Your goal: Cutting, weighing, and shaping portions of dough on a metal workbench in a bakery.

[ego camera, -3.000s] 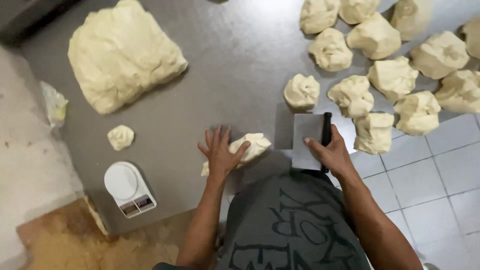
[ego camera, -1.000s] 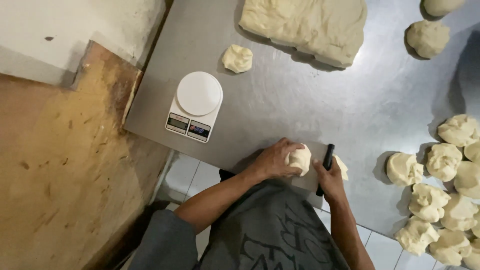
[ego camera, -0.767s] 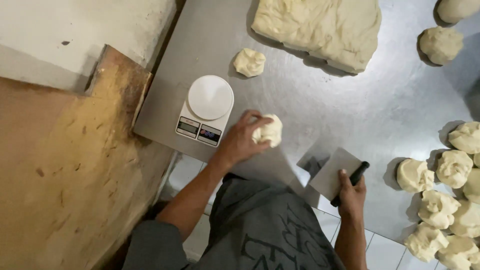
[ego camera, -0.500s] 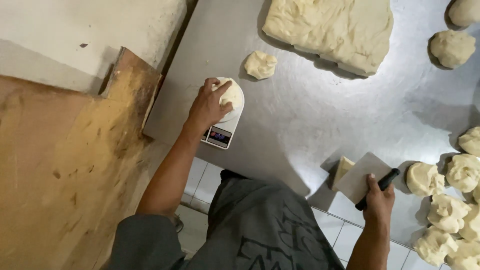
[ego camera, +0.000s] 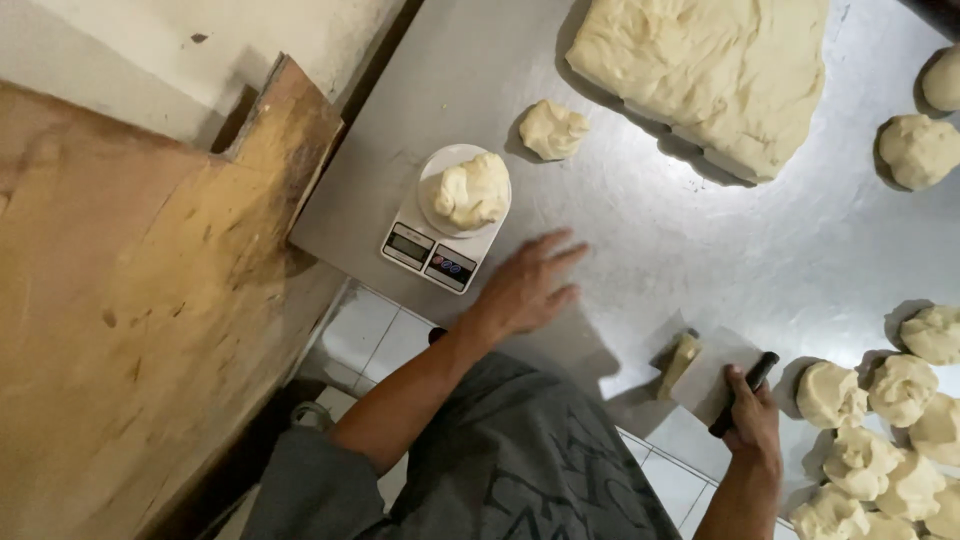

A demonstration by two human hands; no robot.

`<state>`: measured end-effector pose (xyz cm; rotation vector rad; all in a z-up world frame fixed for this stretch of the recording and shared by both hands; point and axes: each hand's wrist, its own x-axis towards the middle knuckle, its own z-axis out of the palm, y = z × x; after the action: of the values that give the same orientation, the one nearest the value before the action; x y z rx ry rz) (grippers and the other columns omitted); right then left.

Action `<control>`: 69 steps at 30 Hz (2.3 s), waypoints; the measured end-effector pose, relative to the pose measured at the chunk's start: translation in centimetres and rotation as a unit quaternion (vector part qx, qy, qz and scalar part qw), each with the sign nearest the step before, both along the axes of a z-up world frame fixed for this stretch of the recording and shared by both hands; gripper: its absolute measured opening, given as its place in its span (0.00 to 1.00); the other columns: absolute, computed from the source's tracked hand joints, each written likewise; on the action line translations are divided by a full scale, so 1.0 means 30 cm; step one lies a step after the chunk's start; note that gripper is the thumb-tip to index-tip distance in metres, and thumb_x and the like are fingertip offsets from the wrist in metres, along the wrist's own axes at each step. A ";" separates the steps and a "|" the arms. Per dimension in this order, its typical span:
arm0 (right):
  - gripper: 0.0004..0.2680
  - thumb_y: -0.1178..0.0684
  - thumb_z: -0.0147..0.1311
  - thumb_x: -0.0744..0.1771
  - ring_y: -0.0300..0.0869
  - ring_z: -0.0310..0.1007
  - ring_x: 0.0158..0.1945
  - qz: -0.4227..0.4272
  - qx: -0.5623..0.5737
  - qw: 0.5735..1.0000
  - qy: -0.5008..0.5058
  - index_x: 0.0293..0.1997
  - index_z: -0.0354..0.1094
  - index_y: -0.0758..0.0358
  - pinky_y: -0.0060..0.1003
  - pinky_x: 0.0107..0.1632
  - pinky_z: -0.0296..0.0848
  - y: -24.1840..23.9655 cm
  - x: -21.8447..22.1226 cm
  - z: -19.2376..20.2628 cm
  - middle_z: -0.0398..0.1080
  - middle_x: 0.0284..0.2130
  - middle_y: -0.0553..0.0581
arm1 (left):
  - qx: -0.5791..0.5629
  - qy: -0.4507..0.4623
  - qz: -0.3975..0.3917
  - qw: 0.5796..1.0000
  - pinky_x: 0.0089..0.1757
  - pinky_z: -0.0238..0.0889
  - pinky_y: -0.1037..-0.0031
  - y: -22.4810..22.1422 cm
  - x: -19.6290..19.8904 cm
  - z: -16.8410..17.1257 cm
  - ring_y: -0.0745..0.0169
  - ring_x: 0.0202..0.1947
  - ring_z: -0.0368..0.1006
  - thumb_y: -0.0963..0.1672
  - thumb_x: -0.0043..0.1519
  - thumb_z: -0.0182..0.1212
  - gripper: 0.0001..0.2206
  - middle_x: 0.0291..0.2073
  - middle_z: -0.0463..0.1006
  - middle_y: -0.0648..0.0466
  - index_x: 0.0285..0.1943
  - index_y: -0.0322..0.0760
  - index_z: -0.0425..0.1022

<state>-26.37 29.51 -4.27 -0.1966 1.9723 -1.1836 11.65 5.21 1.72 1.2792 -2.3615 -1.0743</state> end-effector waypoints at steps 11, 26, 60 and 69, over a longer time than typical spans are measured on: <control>0.16 0.50 0.55 0.68 0.40 0.73 0.43 0.197 0.077 0.977 -0.031 0.61 0.67 0.66 0.38 0.42 0.73 -0.163 0.176 0.266 0.74 0.43 0.55 | 0.094 0.209 -0.290 0.929 0.68 0.55 0.56 0.309 -0.371 -0.386 0.41 0.72 0.60 0.42 0.60 0.57 0.37 0.66 0.67 0.41 0.82 0.40 0.48; 0.14 0.49 0.52 0.71 0.41 0.74 0.49 0.230 -0.048 0.964 0.126 0.60 0.59 0.65 0.42 0.46 0.76 -0.352 0.378 0.175 0.73 0.46 0.55 | 0.180 0.131 -0.003 0.975 0.45 0.71 0.57 0.162 -0.202 -0.271 0.38 0.45 0.79 0.53 0.60 0.65 0.29 0.45 0.80 0.34 0.62 0.26 0.74; 0.16 0.46 0.63 0.66 0.44 0.73 0.32 0.255 -0.004 0.956 0.146 0.48 0.64 0.69 0.43 0.32 0.74 -0.429 0.459 -0.054 0.73 0.32 0.58 | -0.201 0.106 0.112 0.967 0.57 0.66 0.53 -0.015 0.033 -0.111 0.43 0.57 0.69 0.45 0.68 0.60 0.19 0.58 0.73 0.38 0.68 0.38 0.72; 0.10 0.51 0.57 0.68 0.37 0.74 0.36 0.036 -0.063 0.993 -0.096 0.52 0.66 0.62 0.35 0.35 0.76 -0.339 0.463 0.126 0.73 0.38 0.50 | -0.350 -0.118 -0.089 0.925 0.52 0.61 0.61 0.261 -0.317 -0.487 0.55 0.48 0.71 0.50 0.51 0.69 0.31 0.42 0.77 0.53 0.66 0.43 0.70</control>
<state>-12.47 19.34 -0.50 -0.2087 1.7113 -1.2338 2.14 13.03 -12.89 0.9634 -2.6917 -0.0473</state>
